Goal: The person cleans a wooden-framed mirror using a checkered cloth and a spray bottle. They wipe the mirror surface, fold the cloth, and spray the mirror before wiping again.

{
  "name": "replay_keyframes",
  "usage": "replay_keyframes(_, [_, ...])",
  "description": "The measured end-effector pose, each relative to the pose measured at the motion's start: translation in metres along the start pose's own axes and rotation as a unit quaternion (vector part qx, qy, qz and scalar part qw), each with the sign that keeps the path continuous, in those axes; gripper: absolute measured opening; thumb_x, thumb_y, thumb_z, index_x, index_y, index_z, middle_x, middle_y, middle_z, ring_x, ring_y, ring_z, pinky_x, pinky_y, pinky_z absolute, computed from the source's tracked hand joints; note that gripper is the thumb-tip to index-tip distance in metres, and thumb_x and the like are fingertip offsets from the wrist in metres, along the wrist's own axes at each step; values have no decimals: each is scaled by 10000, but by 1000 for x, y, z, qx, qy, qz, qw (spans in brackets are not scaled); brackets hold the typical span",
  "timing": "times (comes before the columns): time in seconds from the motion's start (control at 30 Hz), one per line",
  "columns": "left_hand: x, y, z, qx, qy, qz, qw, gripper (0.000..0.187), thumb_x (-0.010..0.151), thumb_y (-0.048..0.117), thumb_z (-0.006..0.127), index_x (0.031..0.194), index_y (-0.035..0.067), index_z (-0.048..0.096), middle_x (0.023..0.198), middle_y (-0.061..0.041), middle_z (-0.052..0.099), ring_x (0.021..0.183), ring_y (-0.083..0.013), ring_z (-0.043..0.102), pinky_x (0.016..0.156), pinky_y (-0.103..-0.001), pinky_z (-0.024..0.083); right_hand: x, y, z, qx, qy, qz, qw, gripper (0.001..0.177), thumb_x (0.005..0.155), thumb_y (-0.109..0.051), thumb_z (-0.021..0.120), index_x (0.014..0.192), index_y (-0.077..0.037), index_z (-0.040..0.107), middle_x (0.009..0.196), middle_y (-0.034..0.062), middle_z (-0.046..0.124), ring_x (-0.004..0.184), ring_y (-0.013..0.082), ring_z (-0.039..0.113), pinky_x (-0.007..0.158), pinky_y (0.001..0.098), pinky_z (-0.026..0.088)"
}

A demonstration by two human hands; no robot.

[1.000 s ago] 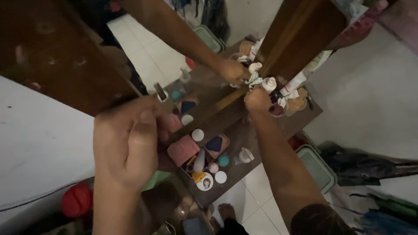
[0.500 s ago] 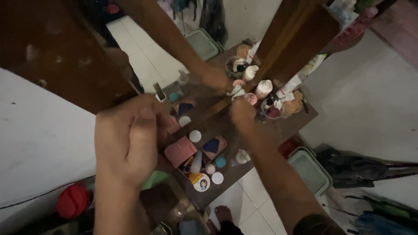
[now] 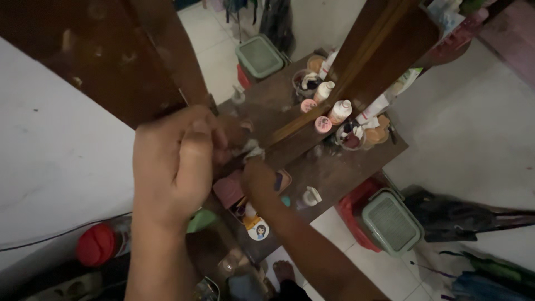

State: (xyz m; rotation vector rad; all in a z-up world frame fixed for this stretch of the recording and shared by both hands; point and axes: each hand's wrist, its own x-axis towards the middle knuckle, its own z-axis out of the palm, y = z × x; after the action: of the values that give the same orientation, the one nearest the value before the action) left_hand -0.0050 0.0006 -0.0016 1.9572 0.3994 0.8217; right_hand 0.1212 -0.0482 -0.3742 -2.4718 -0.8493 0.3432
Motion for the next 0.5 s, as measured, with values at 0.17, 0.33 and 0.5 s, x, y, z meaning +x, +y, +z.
replay_keyframes(0.17, [-1,3,-1,11,5,7,1000,367,956,217,435,751,-7,641,623,-62,613,575,-147,586,565,-295,459,-39,-44,-26,78,-23,-31,996,390,892,-291,669,1086,43,618,937,247,723,862,424,710,726,504,564])
replay_keyframes(0.33, [0,5,1,13,6,18,1000,378,959,222,429,749,-9,641,622,-64,616,569,-145,599,562,-294,466,-53,-51,-28,18,-44,-69,997,357,943,-381,692,1051,-40,689,983,215,747,951,386,724,835,479,571])
replay_keyframes(0.5, [-1,4,0,31,7,24,999,382,960,242,436,764,-5,651,612,-65,614,567,-148,608,561,-295,468,-14,30,-2,155,-166,-97,969,305,925,-277,669,1109,-33,660,1004,192,730,930,351,704,823,459,575])
